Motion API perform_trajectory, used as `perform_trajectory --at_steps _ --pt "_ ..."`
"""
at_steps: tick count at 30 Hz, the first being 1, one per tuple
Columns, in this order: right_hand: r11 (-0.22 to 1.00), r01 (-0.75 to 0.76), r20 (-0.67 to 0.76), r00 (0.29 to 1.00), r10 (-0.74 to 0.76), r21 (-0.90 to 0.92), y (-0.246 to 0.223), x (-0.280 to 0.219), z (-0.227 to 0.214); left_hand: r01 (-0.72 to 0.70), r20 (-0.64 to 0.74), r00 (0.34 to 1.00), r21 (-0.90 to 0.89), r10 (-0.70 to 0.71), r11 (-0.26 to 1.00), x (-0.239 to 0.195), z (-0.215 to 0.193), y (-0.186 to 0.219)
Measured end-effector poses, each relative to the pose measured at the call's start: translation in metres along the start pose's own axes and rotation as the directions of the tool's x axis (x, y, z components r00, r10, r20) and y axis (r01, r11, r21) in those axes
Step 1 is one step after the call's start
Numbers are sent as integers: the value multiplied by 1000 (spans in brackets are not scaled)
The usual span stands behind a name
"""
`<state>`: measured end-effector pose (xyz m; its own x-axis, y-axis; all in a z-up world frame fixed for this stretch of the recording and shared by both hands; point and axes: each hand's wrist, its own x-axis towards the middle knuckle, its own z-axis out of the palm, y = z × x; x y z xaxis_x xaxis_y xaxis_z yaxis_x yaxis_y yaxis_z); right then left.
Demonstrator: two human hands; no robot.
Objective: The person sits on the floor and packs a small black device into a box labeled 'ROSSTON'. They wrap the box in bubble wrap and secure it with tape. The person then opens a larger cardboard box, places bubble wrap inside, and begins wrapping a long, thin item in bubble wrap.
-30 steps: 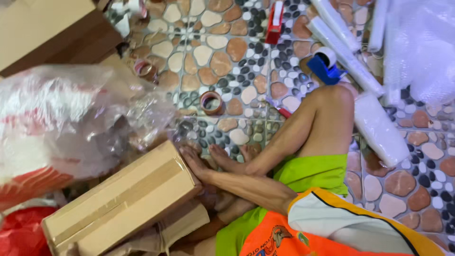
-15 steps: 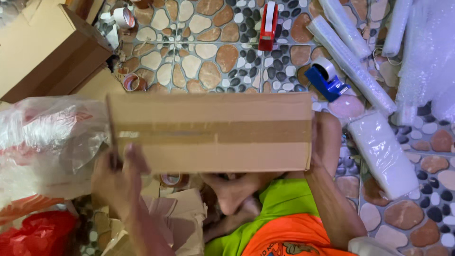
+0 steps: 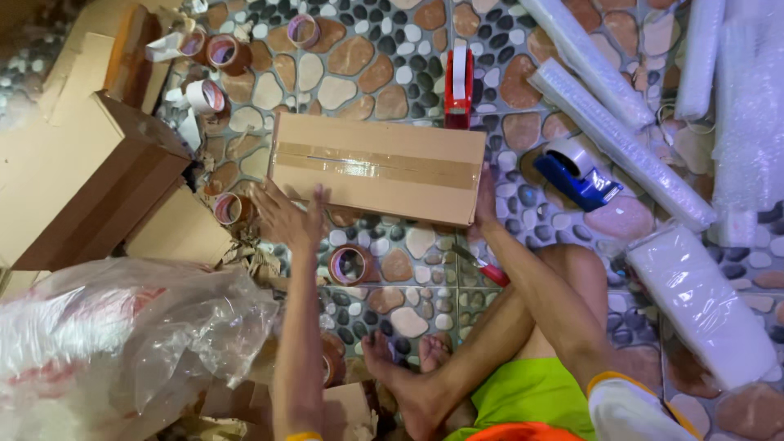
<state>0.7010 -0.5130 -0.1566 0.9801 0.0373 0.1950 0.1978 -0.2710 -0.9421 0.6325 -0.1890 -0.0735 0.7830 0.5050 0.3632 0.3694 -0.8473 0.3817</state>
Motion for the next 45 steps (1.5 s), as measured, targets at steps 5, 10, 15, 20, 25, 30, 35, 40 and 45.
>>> perform_trajectory --at_steps 5,10,15,20,25,30,35,40,45 --pt "875 -278 -115 931 348 396 6 50 -24 -279 79 958 45 275 959 -159 16 -16" --pt "952 -129 -281 937 208 276 0 40 6 -409 245 905 269 349 872 -215 -27 -91" --pt "955 -294 -360 896 259 -45 -51 -108 76 -50 146 989 333 1 942 -228 -66 -126" --pt "978 -65 101 991 87 -200 -61 -173 24 151 178 963 260 -201 954 -266 -92 -130" --pt "476 44 305 818 488 -878 -12 -146 -26 106 473 827 400 -304 910 -386 -137 -78" --pt "451 -21 337 634 696 -892 -32 -129 -13 -409 532 846 678 -25 611 -445 -185 -82" --pt "858 -87 373 875 309 -506 -82 -128 -36 -148 592 661 705 -461 693 -407 -233 -188" --pt "974 226 401 894 -200 -19 -152 -104 -50 162 388 571 810 -723 563 -355 -293 -262" --pt "996 75 539 838 -89 49 -182 -132 -56 -154 344 930 47 128 987 -266 -316 -105"
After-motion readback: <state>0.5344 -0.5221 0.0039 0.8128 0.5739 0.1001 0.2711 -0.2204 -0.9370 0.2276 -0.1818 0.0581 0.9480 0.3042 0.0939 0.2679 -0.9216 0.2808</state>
